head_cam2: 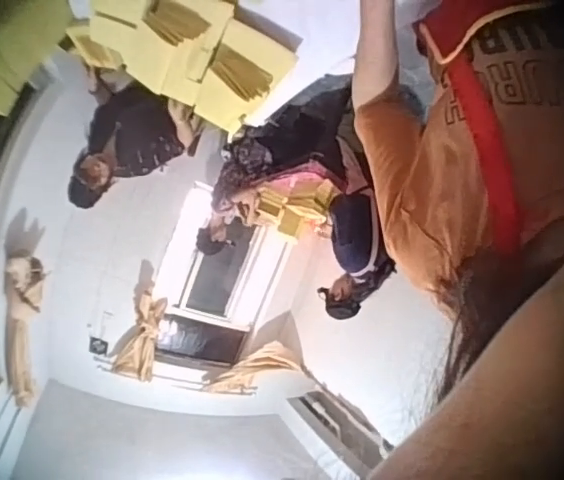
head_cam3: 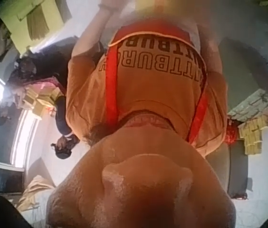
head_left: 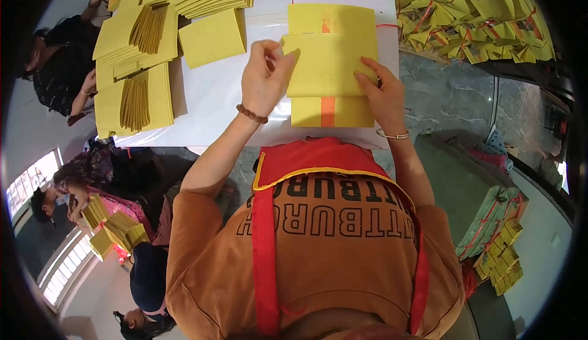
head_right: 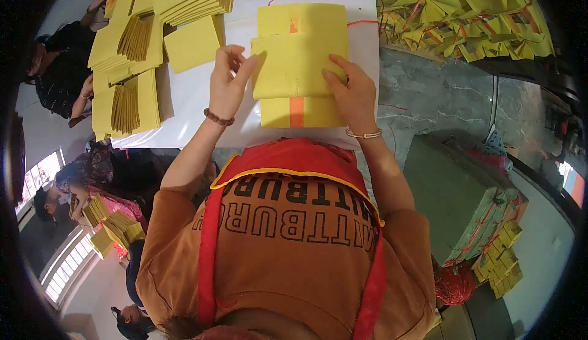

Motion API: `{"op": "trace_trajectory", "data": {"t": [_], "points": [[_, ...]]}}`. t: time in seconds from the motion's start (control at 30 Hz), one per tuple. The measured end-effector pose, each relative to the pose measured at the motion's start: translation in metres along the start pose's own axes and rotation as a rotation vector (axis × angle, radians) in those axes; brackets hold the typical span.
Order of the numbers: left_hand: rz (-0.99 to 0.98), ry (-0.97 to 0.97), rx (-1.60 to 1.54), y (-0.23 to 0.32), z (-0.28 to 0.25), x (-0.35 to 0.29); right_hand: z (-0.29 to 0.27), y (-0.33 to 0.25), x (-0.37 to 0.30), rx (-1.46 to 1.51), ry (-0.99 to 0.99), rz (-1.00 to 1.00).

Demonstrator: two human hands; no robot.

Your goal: Manually folding yellow paper with silver foil inserts at a workbench.

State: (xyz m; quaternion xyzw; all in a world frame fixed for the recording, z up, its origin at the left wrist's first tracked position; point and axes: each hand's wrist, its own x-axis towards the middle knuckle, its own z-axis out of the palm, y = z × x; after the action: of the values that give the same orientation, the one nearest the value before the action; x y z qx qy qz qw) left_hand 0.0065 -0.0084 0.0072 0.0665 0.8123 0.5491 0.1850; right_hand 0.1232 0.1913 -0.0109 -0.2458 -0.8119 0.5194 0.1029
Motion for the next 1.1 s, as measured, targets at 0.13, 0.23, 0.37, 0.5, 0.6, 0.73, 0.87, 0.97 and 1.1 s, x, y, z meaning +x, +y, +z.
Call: {"op": "trace_trajectory", "data": {"t": [0.13, 0.23, 0.37, 0.5, 0.6, 0.73, 0.87, 0.97, 1.1], "points": [[0.722, -0.005, 0.532, 0.031, 0.026, -0.008, 0.002, 0.007, 0.001, -0.032, 0.020, -0.044], [0.825, -0.112, 0.737, 0.021, 0.054, -0.010, 0.001, 0.000, 0.002, -0.006, 0.017, -0.039], [0.863, -0.157, 0.895, 0.000, 0.061, -0.004, 0.002, -0.003, 0.000, -0.062, -0.003, -0.027], [0.833, -0.171, 0.907, -0.006, 0.064, -0.005, 0.000, -0.017, 0.000, -0.242, -0.001, -0.018], [0.854, -0.181, 0.870, -0.006, 0.064, -0.003, 0.010, -0.028, 0.003, -0.669, 0.225, -0.437], [0.869, -0.234, 0.877, -0.009, 0.056, -0.001, 0.027, -0.018, 0.012, -0.609, -0.053, -0.637], [0.700, -0.242, 0.346, -0.022, 0.043, 0.009, 0.038, -0.011, 0.012, -0.577, -0.066, -0.539], [0.415, -0.305, -0.321, -0.025, 0.044, 0.010, 0.040, -0.014, 0.012, -0.744, -0.028, -0.601], [0.535, -0.172, -0.016, -0.011, 0.024, 0.007, 0.040, -0.017, 0.014, -0.824, -0.046, -0.609]]}}
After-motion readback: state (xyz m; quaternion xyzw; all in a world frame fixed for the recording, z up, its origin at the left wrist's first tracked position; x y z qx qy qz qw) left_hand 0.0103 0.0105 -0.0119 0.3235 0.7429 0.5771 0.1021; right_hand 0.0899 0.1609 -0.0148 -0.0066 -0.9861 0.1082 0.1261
